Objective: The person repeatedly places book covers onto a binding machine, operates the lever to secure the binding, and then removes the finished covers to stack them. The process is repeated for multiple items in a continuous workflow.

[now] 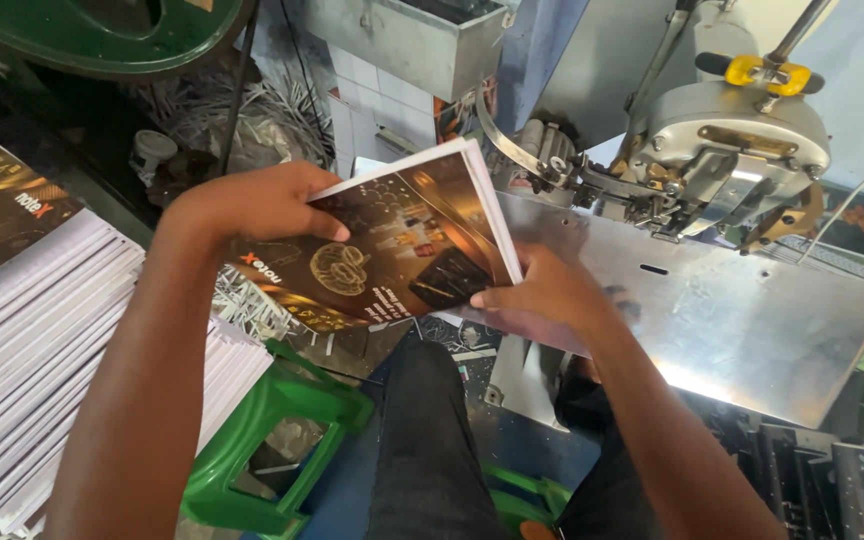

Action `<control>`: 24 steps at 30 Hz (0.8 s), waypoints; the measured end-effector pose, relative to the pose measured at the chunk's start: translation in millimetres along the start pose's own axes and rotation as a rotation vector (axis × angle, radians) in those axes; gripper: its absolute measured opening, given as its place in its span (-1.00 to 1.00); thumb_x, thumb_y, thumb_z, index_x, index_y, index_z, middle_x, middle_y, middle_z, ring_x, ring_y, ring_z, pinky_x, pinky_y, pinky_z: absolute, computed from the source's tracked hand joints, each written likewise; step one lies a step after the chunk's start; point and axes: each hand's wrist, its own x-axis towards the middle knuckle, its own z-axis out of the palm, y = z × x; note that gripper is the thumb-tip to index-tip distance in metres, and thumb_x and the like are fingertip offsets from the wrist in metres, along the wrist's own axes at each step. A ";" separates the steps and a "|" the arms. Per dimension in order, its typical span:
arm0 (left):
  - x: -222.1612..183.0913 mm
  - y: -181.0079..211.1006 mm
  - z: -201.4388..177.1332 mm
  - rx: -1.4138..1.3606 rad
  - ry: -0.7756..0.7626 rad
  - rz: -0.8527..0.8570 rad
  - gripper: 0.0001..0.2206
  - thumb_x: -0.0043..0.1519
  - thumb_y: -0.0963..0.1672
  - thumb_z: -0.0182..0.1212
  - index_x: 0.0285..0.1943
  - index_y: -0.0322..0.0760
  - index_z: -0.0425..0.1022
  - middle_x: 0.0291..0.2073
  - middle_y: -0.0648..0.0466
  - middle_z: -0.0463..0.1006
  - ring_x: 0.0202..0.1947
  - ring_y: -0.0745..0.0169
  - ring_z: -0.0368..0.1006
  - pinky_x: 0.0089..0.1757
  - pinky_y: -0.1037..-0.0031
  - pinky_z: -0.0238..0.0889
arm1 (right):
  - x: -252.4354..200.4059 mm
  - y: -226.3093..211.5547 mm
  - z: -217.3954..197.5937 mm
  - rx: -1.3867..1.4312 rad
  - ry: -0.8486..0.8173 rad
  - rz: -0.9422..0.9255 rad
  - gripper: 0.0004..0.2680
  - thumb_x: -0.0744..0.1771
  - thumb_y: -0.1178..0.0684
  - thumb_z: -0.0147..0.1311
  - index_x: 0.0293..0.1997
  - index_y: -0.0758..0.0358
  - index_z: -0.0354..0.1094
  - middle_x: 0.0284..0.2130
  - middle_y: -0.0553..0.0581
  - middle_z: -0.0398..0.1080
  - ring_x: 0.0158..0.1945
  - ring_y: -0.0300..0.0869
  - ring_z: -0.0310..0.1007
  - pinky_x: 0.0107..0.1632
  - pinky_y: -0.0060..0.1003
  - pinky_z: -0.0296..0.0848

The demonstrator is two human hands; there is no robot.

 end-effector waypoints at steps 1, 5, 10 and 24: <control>5.2 -0.5 -0.7 0.010 -0.011 -0.044 -0.65 0.08 -0.11 0.36 0.02 -0.37 0.59 -0.27 0.04 0.74 -0.28 0.29 0.56 -0.17 0.42 0.41 | -5.3 -1.5 -1.0 0.021 -0.030 0.057 -0.57 0.14 -0.03 0.39 0.09 0.22 0.48 -0.34 0.16 0.64 -0.28 -0.12 0.64 -0.10 -0.28 0.53; 27.6 2.1 -0.6 0.016 -0.051 -0.073 -0.63 0.06 -0.12 0.37 0.05 -0.36 0.59 -0.25 0.04 0.74 -0.28 0.28 0.56 -0.17 0.41 0.41 | -12.0 -3.7 0.5 0.091 -0.047 0.113 -0.64 0.23 -0.03 0.29 0.10 0.24 0.44 -0.36 0.15 0.64 -0.37 -0.18 0.68 -0.20 -0.32 0.62; 44.6 12.1 3.8 -0.006 -0.051 -0.077 -0.61 0.01 -0.15 0.38 0.06 -0.29 0.60 -0.26 0.05 0.73 -0.30 0.28 0.55 -0.17 0.41 0.40 | -16.8 16.4 2.4 0.338 -0.017 0.041 -0.71 0.30 0.07 0.22 0.06 0.45 0.41 -0.32 0.27 0.61 -0.39 -0.10 0.66 -0.35 -0.28 0.65; 47.1 11.2 64.2 0.368 0.740 0.503 -0.53 0.08 -0.14 0.46 0.19 -0.32 0.53 0.07 -0.09 0.59 0.06 -0.13 0.51 0.08 0.23 0.34 | -10.2 81.1 25.3 0.687 0.097 -0.044 -0.72 0.32 0.11 0.16 0.09 0.44 0.31 -0.34 0.33 0.56 -0.47 0.00 0.62 -0.47 -0.21 0.61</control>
